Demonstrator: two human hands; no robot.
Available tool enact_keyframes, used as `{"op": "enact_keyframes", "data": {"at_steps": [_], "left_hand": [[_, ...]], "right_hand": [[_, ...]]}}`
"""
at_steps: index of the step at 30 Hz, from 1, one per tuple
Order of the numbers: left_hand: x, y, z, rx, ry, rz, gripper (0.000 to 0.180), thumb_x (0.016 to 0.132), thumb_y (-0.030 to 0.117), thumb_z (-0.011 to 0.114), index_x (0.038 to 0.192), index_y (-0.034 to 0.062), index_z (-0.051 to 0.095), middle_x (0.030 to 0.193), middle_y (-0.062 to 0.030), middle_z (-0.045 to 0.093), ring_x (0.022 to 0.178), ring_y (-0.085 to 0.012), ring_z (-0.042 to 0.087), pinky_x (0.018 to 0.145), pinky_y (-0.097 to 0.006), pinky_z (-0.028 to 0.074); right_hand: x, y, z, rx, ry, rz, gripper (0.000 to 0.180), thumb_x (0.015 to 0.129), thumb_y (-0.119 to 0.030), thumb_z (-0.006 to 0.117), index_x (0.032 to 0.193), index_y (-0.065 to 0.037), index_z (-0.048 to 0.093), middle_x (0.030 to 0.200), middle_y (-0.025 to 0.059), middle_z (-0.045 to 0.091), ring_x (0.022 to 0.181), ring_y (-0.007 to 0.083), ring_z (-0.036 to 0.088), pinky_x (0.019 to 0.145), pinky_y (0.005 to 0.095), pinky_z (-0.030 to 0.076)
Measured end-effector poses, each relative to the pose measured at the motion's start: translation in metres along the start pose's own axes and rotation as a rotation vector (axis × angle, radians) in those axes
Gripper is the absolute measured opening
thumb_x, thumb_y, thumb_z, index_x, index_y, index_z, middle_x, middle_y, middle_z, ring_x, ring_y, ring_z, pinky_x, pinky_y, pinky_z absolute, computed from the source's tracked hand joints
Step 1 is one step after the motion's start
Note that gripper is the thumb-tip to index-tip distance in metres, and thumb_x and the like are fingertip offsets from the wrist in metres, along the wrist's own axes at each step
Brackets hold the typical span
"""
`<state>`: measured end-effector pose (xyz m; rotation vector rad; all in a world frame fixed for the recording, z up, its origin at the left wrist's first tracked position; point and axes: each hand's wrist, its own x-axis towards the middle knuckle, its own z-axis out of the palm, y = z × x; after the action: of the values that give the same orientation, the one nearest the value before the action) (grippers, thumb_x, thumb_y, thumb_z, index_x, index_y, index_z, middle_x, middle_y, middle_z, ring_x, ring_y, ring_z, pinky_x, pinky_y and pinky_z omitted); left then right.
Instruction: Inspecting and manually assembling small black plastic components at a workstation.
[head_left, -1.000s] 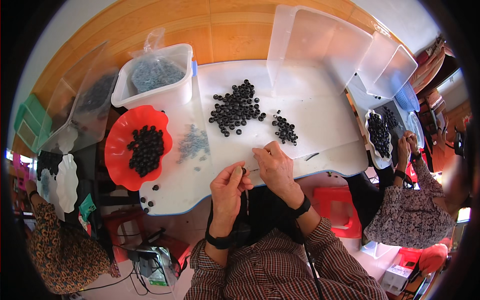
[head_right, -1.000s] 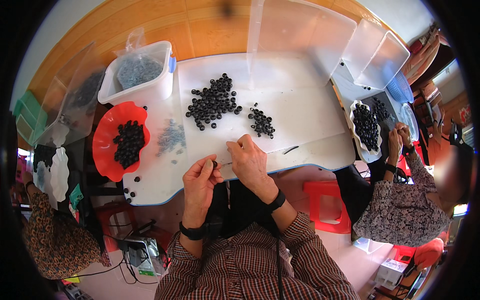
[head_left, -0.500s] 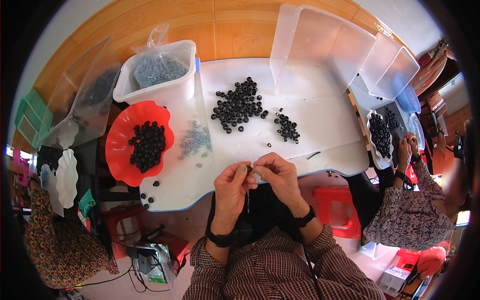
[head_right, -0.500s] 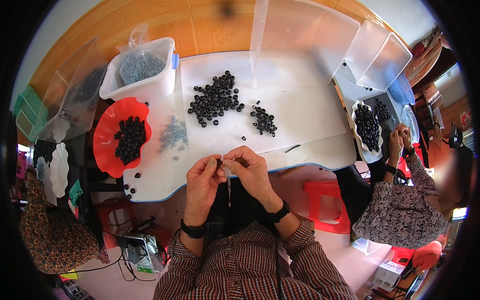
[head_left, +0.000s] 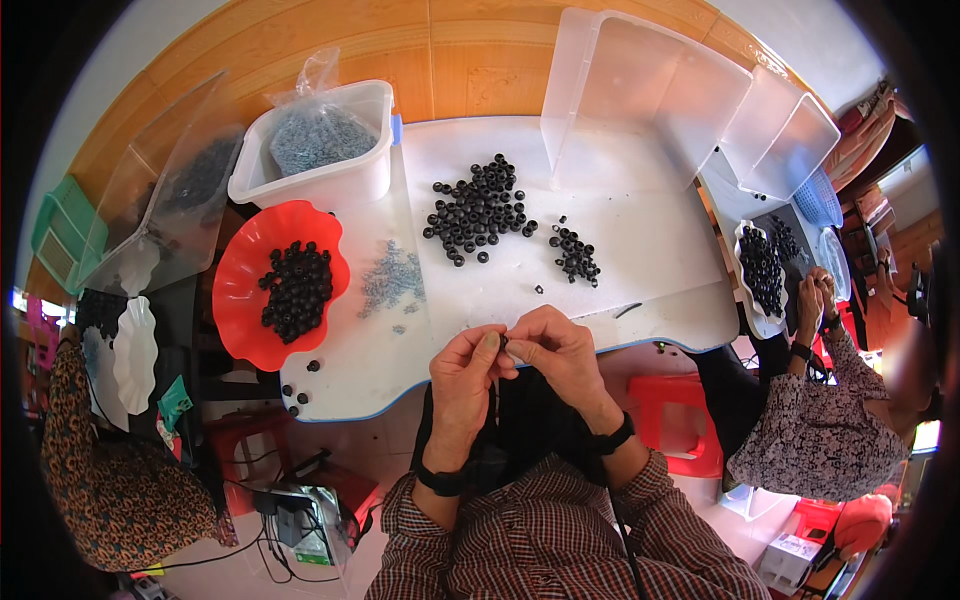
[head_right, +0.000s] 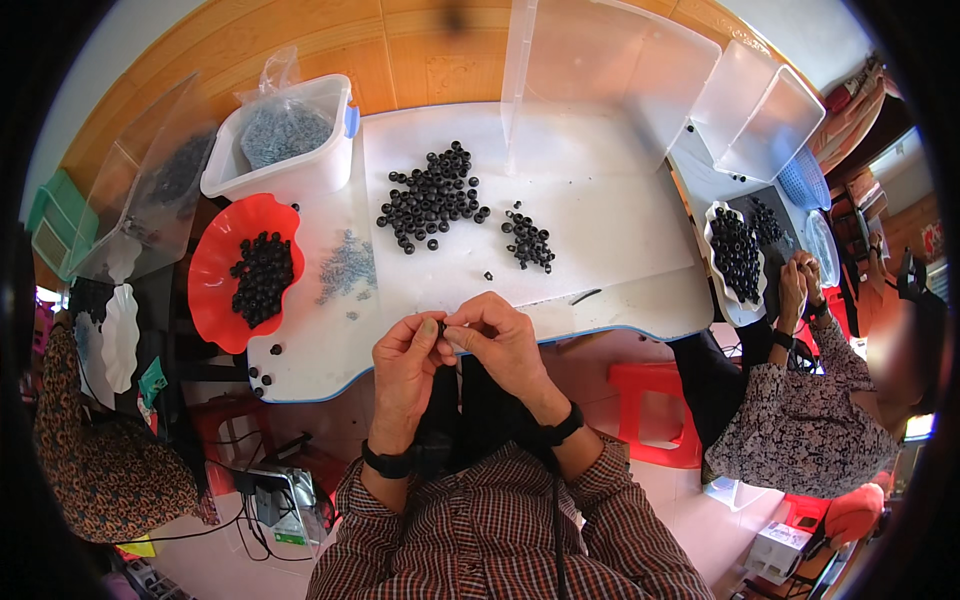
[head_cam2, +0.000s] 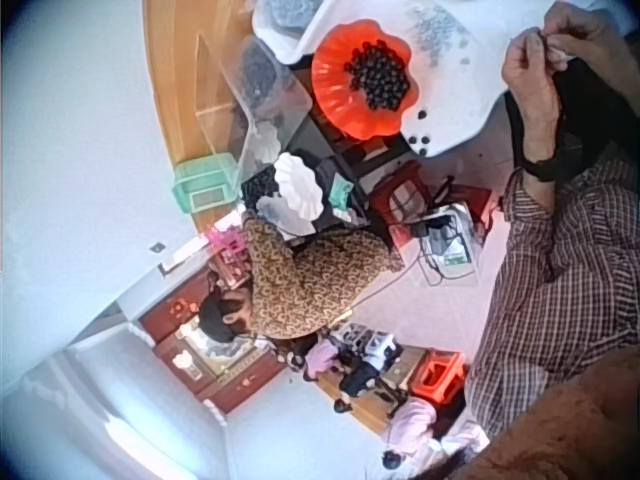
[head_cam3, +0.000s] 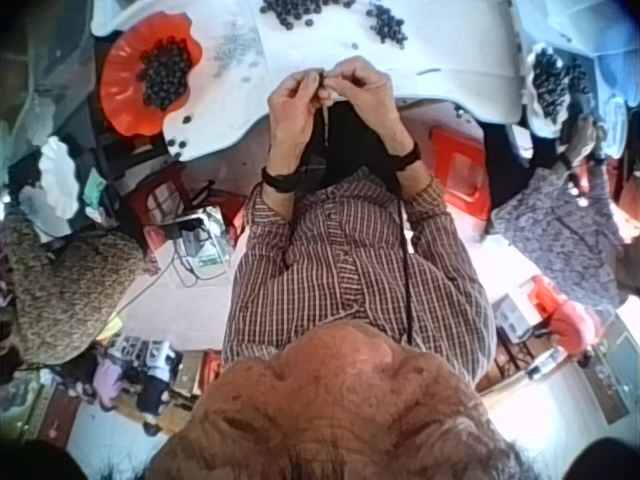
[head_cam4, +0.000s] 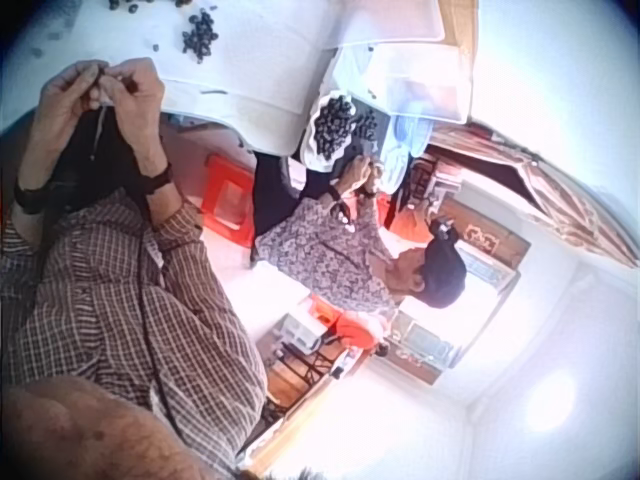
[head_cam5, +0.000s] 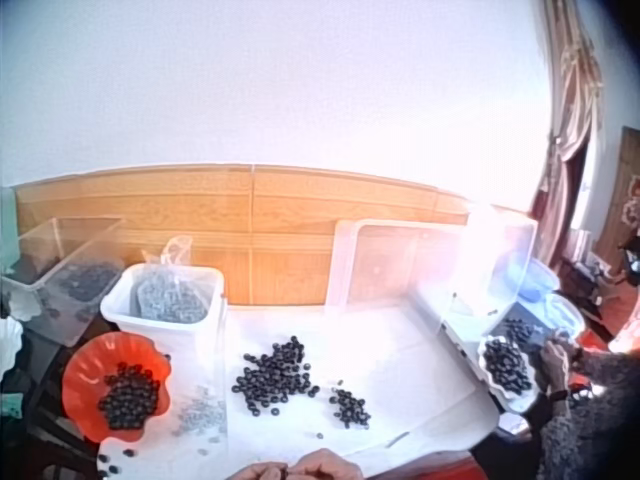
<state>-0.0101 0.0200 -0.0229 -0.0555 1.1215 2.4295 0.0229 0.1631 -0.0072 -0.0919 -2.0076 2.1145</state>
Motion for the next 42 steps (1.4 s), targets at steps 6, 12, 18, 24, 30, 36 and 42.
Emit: {"op": "enact_keyframes", "data": {"at_steps": [6,12,18,24,30,36,42], "left_hand": [[-0.001,0.003,-0.004,0.108,-0.046,0.019,0.018,0.095,0.008,0.058,0.107,-0.0045,0.064,0.081,-0.0074,0.065,0.066,-0.0123,0.061,0.061,-0.025,0.054],[-0.001,0.004,-0.008,0.150,-0.085,-0.015,0.019,0.095,0.008,0.059,0.107,-0.0041,0.065,0.080,-0.0057,0.065,0.066,-0.0107,0.060,0.060,-0.024,0.054],[0.003,-0.001,-0.019,-0.142,-0.155,-0.130,0.021,0.096,0.011,0.058,0.109,-0.0048,0.064,0.083,-0.0080,0.066,0.065,-0.0129,0.062,0.059,-0.025,0.055],[0.003,-0.003,-0.019,-0.133,-0.163,-0.145,0.022,0.096,0.011,0.058,0.110,-0.0049,0.063,0.083,-0.0077,0.066,0.065,-0.0120,0.062,0.059,-0.025,0.056],[-0.001,-0.002,-0.014,-0.009,-0.079,-0.065,0.020,0.095,0.011,0.059,0.108,-0.0031,0.065,0.086,-0.0084,0.066,0.066,-0.0103,0.061,0.059,-0.024,0.056],[0.000,-0.002,-0.016,-0.053,-0.073,-0.091,0.020,0.095,0.012,0.060,0.107,-0.0026,0.066,0.086,-0.0086,0.066,0.066,-0.0096,0.061,0.059,-0.024,0.055],[-0.001,0.001,-0.017,-0.052,-0.073,-0.088,0.019,0.095,0.012,0.060,0.106,-0.0023,0.066,0.086,-0.0082,0.066,0.066,-0.0095,0.061,0.059,-0.024,0.055]], "right_hand": [[0.001,-0.003,-0.005,0.156,-0.089,0.119,0.007,0.087,0.002,0.066,0.091,0.000,0.061,0.084,0.0042,0.065,0.076,0.0080,0.062,0.070,0.0215,0.051],[0.003,-0.010,-0.006,0.232,-0.153,0.214,0.007,0.087,0.002,0.066,0.089,0.001,0.060,0.081,0.0057,0.066,0.073,0.0093,0.063,0.068,0.0231,0.052],[0.001,-0.007,-0.011,0.157,-0.165,0.297,0.009,0.089,-0.008,0.068,0.092,-0.001,0.063,0.080,0.0017,0.065,0.071,0.0060,0.058,0.065,0.0195,0.048],[-0.002,-0.012,-0.003,0.116,-0.097,0.312,0.009,0.089,-0.009,0.067,0.093,-0.001,0.064,0.081,0.0008,0.064,0.069,0.0047,0.056,0.063,0.0189,0.047],[0.001,-0.001,-0.004,-0.022,-0.072,0.152,0.010,0.087,-0.006,0.068,0.089,0.000,0.062,0.079,0.0016,0.065,0.066,0.0052,0.057,0.059,0.0225,0.048],[0.024,0.012,-0.017,-0.930,0.288,-0.284,0.013,0.084,0.000,0.062,0.096,-0.003,0.063,0.088,0.0101,0.056,0.070,0.0292,0.062,0.057,0.0378,0.050],[0.036,0.017,-0.016,-1.179,0.245,-0.289,0.014,0.084,-0.007,0.065,0.098,-0.004,0.064,0.089,0.0078,0.055,0.070,0.0285,0.061,0.056,0.0390,0.050]]}}
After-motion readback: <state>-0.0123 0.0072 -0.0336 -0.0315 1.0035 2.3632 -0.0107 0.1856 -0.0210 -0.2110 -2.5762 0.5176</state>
